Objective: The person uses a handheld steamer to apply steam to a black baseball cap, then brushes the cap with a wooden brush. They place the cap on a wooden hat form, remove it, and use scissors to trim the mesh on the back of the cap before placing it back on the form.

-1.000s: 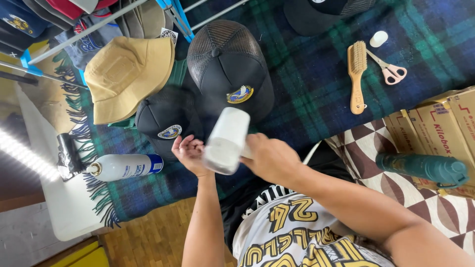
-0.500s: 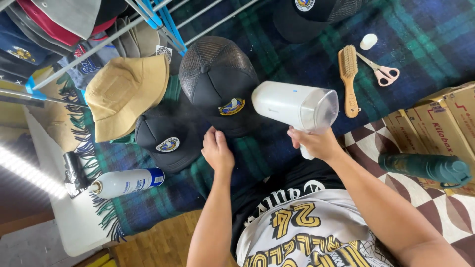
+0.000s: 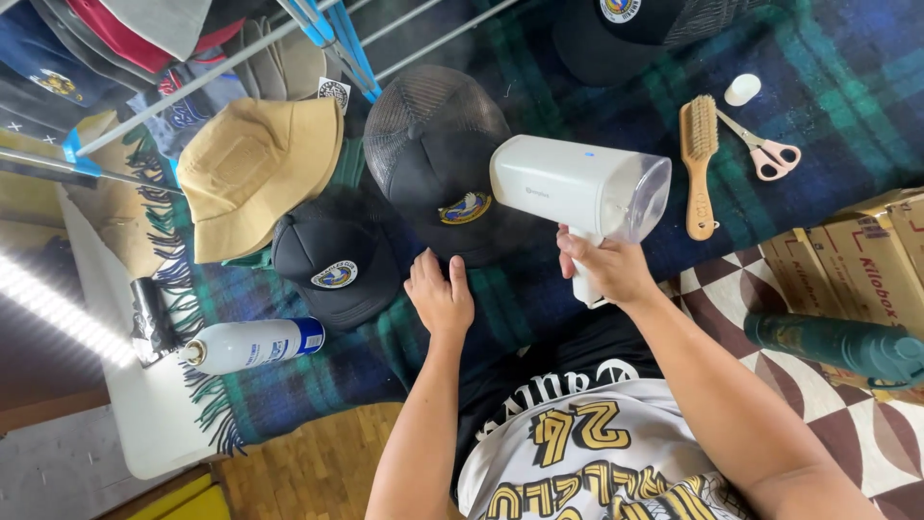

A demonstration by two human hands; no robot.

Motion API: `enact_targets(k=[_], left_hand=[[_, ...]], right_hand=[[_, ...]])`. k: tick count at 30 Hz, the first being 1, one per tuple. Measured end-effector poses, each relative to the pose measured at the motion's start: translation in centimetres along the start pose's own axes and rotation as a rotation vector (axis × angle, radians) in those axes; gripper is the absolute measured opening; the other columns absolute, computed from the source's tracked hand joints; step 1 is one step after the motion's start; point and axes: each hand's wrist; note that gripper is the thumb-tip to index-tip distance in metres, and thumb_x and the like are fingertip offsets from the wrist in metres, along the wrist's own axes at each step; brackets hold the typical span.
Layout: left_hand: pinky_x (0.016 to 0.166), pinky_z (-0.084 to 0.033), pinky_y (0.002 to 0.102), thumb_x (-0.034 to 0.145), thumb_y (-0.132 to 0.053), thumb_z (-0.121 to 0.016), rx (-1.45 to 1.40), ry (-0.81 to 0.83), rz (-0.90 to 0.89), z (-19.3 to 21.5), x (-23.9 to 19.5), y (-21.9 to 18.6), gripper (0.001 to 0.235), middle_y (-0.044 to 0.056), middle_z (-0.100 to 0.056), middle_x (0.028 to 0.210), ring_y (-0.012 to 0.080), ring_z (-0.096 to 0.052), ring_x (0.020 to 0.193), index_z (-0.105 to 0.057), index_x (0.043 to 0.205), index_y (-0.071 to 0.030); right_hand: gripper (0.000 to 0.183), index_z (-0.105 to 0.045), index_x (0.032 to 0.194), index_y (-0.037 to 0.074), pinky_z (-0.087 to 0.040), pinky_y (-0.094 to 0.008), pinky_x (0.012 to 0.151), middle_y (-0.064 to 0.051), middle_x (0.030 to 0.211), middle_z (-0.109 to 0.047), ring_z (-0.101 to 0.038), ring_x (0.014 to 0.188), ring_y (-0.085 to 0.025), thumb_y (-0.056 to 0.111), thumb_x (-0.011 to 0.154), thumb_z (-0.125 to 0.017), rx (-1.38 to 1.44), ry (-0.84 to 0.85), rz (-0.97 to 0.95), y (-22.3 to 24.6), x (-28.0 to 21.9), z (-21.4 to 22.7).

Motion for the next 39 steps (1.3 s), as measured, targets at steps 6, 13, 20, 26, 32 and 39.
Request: enact_targets(k=[6, 13, 20, 26, 32, 39], left_hand=[[0.073, -0.043, 0.038, 0.107, -0.054, -0.037, -0.002, -0.029, -0.013, -0.6, -0.2, 0.5, 0.051, 0.003, -0.059, 0.097, 0.0229, -0.061, 0.083, -0.062, 0.119, -0.011], [0.072, -0.044, 0.038, 0.106, -0.057, -0.038, -0.006, -0.033, -0.011, -0.2, -0.2, 0.2, 0.052, 0.002, -0.058, 0.094, 0.0232, -0.060, 0.082, -0.061, 0.117, -0.012], [0.074, -0.044, 0.039, 0.105, -0.057, -0.037, 0.005, -0.035, -0.003, 0.0, -0.1, 0.1, 0.052, 0.003, -0.059, 0.094, 0.0242, -0.062, 0.084, -0.061, 0.113, -0.012], [0.084, -0.044, 0.040, 0.102, -0.050, -0.044, -0.011, -0.004, 0.010, -0.1, -0.2, 0.3, 0.050, 0.009, -0.062, 0.104, 0.0284, -0.061, 0.093, -0.060, 0.118, -0.005], [0.090, -0.042, 0.040, 0.101, -0.044, -0.051, -0.027, 0.004, 0.011, 0.2, -0.1, 0.0, 0.051, 0.013, -0.067, 0.110, 0.0295, -0.061, 0.097, -0.060, 0.122, 0.002], [0.091, -0.041, 0.040, 0.101, -0.043, -0.050, -0.034, 0.026, 0.020, 0.4, 0.1, -0.2, 0.050, 0.014, -0.066, 0.110, 0.0310, -0.060, 0.097, -0.060, 0.120, 0.002]], right_hand=[[0.028, -0.072, 0.103, 0.005, -0.053, -0.022, 0.050, -0.006, 0.094, -0.067, -0.062, 0.059, -0.011, -0.006, 0.078, -0.073, -0.509, 0.155, 0.208, 4.1, 0.3, -2.8], [0.028, -0.064, 0.071, 0.002, -0.048, -0.043, 0.049, -0.014, 0.052, -0.060, -0.066, 0.050, -0.035, 0.021, 0.081, -0.082, -0.745, 0.144, 0.217, 12.6, 1.3, -8.4], [0.034, -0.064, 0.099, 0.007, -0.055, -0.032, 0.053, -0.007, 0.055, -0.065, -0.070, 0.049, -0.019, 0.034, 0.087, -0.080, -0.874, 0.072, -0.156, 17.2, 3.8, -10.2], [0.041, -0.067, 0.108, 0.007, -0.052, -0.033, 0.053, -0.005, 0.067, -0.068, -0.066, 0.050, -0.018, 0.040, 0.087, -0.080, -1.016, 0.254, -0.239, 18.2, 7.1, -12.3], [0.047, -0.065, 0.107, -0.001, -0.054, -0.039, 0.058, -0.013, 0.078, -0.073, -0.067, 0.056, -0.028, 0.040, 0.091, -0.080, -1.222, 0.316, -0.031, 18.9, 8.4, -13.6], [0.055, -0.064, 0.107, -0.007, -0.056, -0.045, 0.065, -0.018, 0.079, -0.076, -0.074, 0.067, -0.038, 0.045, 0.092, -0.076, -1.302, 0.466, 0.032, 19.2, 7.4, -15.3]])
Point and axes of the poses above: each hand's wrist, its own x-axis towards the middle knuckle, its own z-axis out of the back of the hand, y = z × x
